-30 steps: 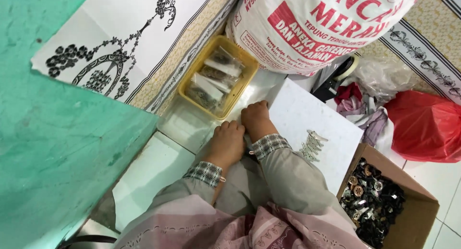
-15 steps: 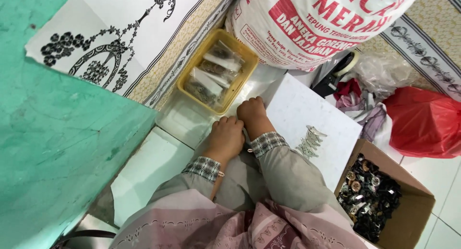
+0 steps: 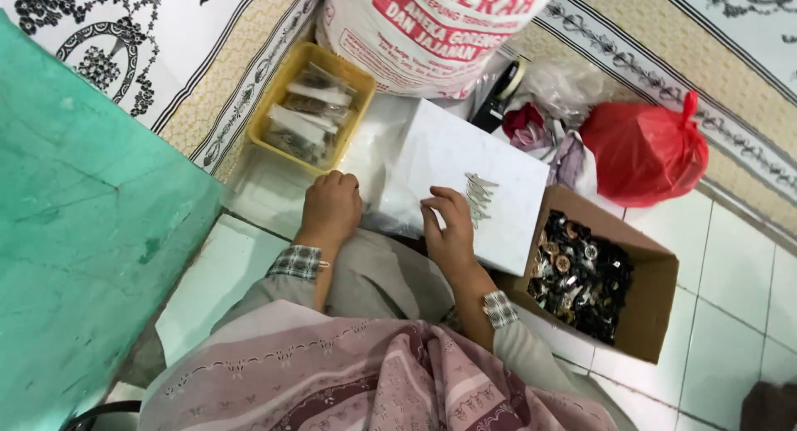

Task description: The person is sorting small metal decorative items from a cardboard box and placing them into individual small plastic bags for packaging.

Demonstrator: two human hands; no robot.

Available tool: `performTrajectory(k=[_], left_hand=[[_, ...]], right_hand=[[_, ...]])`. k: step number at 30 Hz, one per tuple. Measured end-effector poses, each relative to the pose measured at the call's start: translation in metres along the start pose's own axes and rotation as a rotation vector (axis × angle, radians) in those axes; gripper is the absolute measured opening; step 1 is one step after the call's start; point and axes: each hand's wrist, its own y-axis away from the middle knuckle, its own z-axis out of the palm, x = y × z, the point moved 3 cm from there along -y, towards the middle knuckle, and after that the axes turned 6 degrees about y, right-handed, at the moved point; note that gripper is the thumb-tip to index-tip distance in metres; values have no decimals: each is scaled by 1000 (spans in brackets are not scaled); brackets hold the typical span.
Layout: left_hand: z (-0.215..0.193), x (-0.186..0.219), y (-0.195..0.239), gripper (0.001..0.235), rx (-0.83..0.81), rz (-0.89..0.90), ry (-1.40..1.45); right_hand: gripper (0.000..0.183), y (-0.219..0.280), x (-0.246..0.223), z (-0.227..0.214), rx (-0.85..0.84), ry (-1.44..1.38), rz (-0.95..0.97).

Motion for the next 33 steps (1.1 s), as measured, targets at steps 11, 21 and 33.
performTrajectory(k=[11, 21, 33], left_hand=[[-29, 71, 56, 57, -217, -118, 630], [10, 146, 78, 5, -228, -529, 1271], [-10, 246, 90, 10, -350, -224, 1259]], right_hand=[[21, 106, -21, -77, 145, -176, -197], [17, 165, 9, -130, 145, -122, -287], [60, 166, 41, -181, 43, -935, 435]])
